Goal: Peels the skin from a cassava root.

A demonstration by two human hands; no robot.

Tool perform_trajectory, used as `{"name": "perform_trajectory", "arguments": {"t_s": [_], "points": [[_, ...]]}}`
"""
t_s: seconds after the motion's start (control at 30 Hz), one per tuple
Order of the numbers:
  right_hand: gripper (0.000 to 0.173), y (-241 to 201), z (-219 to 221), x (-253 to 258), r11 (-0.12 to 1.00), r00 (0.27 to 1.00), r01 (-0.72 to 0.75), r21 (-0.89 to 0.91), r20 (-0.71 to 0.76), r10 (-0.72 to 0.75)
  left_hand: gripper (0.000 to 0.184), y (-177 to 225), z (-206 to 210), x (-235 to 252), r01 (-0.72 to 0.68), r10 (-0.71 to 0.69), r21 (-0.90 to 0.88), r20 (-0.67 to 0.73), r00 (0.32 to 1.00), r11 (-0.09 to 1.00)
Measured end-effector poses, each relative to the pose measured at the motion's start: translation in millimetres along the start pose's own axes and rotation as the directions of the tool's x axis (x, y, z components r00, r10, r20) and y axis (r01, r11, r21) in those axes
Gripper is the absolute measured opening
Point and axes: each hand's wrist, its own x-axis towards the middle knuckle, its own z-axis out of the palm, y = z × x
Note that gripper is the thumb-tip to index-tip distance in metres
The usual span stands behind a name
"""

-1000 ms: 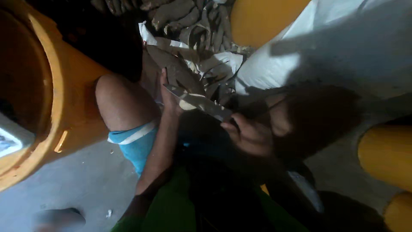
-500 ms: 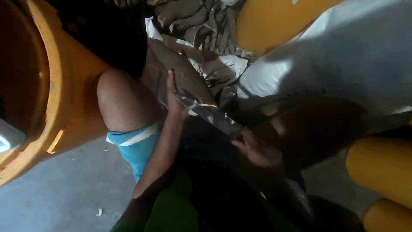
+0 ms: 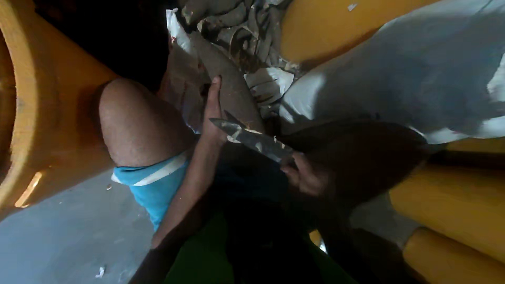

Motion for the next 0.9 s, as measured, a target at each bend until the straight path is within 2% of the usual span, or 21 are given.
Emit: {"name": "perform_trajectory", "arguments": {"t_s": [0.1,0.2,0.3,0.37,0.43,0.5,0.57,0.7,0.9], "points": [[0.052,-8.1,3.6,5.1,0.998,0.998,-0.020,-0.055,-0.066,0.016,0.045,0.8,-1.8,4.1,-0.040,0.042,-0.056,0.037,0.998,0.998],[0.052,-7.5,-6.6,16.0,0.999,1.000,-0.012,-0.038,0.020,0.013,0.047,-2.6,-5.7,7.8,-0.015,0.017,-0.071,0.030,0.999,0.997],[0.041,-3.7,-13.4,32.4,1.000,0.992,-0.011,0.028,0.125,0.008,0.047,-6.3,-10.7,14.9,-0.014,0.019,-0.112,0.042,0.999,0.994],[0.039,-1.9,-14.8,42.0,0.979,0.962,-0.097,0.179,0.270,0.046,0.047,-7.5,-15.8,18.7,-0.038,0.050,-0.129,0.091,0.995,0.991],[0.036,4.0,-10.3,48.8,0.887,0.911,-0.223,0.405,0.409,0.042,0.049,-8.8,-16.4,17.8,-0.050,0.065,-0.120,0.128,0.990,0.991],[0.039,10.6,-0.7,51.7,0.839,0.915,-0.211,0.502,0.402,-0.011,0.051,-5.8,-15.6,17.7,-0.053,0.077,-0.136,0.172,0.982,0.989],[0.042,16.5,4.5,49.4,0.824,0.913,-0.196,0.531,0.405,-0.044,0.052,-5.2,-16.7,11.8,-0.063,0.084,-0.139,0.152,0.985,0.988],[0.052,19.6,5.2,44.8,0.869,0.928,-0.110,0.483,0.362,-0.084,0.052,-5.1,-13.6,4.8,-0.077,0.087,-0.102,0.099,0.991,0.992],[0.056,6.4,-18.2,30.4,0.987,0.957,0.050,0.153,0.275,-0.091,0.050,-8.4,-18.9,12.3,-0.056,0.070,-0.099,0.135,0.988,0.993]]}}
